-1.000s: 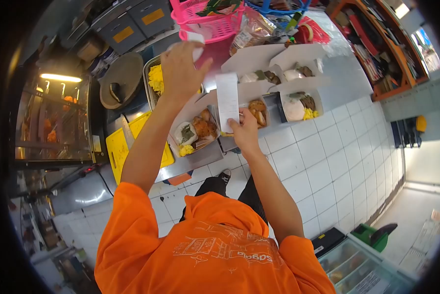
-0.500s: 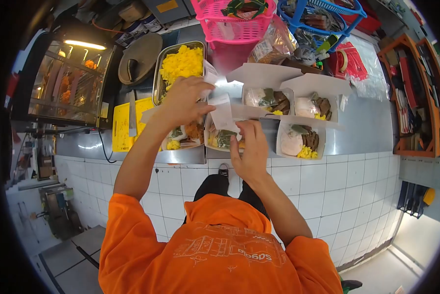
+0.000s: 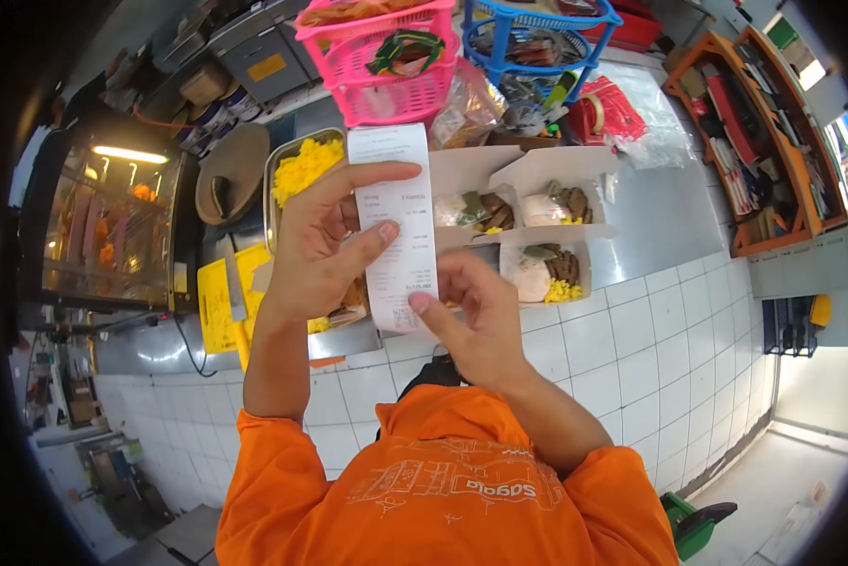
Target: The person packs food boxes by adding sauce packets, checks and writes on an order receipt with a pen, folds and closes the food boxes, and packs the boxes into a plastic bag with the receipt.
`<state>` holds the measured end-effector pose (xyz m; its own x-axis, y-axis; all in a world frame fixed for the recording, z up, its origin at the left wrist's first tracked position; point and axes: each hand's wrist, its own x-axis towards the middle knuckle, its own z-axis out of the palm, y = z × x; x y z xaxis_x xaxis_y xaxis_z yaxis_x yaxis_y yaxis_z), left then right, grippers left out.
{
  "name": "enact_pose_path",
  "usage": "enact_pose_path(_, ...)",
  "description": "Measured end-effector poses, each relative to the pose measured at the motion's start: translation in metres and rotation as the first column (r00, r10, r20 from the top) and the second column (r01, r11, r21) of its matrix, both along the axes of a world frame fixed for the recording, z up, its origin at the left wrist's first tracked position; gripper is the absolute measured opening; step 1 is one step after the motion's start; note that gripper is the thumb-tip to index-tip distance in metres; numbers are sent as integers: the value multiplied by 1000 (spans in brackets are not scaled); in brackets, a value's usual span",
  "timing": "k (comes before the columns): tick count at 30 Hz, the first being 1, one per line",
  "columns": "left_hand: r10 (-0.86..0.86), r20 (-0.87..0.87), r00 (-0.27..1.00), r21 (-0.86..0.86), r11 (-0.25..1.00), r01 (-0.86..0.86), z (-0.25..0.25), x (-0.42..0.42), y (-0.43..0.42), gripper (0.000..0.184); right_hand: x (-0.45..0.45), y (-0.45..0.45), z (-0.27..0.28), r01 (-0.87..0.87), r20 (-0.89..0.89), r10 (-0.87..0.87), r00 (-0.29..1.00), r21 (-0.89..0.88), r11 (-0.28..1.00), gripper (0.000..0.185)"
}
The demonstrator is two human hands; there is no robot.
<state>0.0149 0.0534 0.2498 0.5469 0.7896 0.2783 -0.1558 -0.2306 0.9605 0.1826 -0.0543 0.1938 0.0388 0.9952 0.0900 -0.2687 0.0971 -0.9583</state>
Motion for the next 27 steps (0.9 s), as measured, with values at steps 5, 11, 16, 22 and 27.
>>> enact_pose_path(5,-90,-39,995,-10,996,89,4,22,13,47,18,-16,-8,-22,-43,19,999,-64,998,20)
enact_pose_path(11,-124,-87,988,93,987,132,0,62,34,53,70,-9,-20,-49,-46,45,998,-102,994,19)
enact_pose_path(16,-82,-55,995,16,996,83,-4,127,37,45,139,11,-21,-64,-91,55,994,-98,993,20)
enact_pose_path(22,44,-223,974,25,999,-39,13,200,42,51,235,51,-19,-235,-82,227,970,-113,965,19)
enact_pose_path(27,183,-180,967,16,983,-183,15,222,41,49,273,88,-15,-403,-110,393,913,-103,909,20)
